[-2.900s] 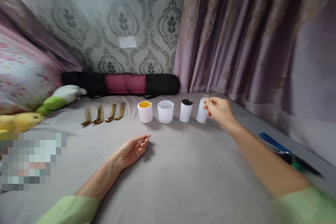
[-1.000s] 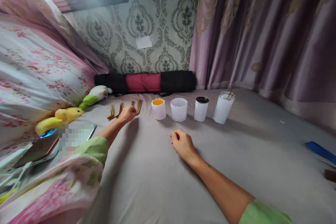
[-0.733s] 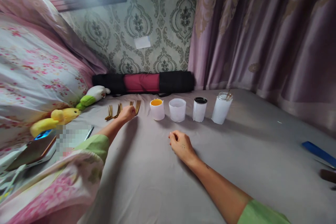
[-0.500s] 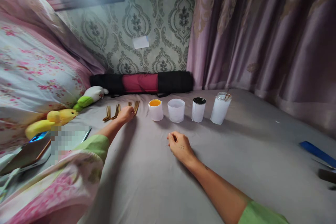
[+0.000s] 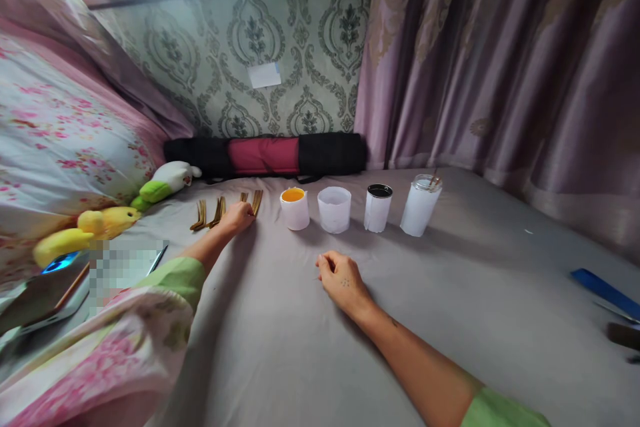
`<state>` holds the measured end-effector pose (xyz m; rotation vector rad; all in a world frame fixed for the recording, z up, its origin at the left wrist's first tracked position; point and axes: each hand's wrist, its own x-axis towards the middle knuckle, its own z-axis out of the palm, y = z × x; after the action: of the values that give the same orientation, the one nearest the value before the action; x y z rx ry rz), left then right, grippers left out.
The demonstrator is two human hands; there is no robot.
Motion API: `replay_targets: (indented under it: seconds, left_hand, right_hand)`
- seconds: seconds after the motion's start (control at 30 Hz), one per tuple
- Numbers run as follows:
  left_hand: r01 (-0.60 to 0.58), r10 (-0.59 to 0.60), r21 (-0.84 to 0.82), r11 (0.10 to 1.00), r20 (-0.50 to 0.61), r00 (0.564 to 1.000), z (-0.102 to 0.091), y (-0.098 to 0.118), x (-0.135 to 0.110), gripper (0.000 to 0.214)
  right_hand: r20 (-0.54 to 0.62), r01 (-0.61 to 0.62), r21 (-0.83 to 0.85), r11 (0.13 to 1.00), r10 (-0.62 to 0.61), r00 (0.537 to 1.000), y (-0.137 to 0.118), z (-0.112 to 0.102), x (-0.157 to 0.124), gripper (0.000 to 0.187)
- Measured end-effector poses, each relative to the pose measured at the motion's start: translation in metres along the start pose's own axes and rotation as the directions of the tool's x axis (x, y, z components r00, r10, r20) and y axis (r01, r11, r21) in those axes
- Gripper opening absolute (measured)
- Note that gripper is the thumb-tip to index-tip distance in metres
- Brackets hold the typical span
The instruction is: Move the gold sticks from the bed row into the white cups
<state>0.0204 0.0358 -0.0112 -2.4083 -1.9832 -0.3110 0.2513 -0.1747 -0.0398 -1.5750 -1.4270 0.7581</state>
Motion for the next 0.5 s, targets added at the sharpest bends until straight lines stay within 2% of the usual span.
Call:
replay_targets:
  seconds: [0.5]
  left_hand:
    - [0.056,-0.056,-0.006,0.998,0.019,0.998,-0.0032,0.0030,-0.0003,0.022]
  right_hand:
    - [0.005,-0.008,-0.006,1.000,0.008,1.000,-0.0011,0.0003,-0.0001,0.031]
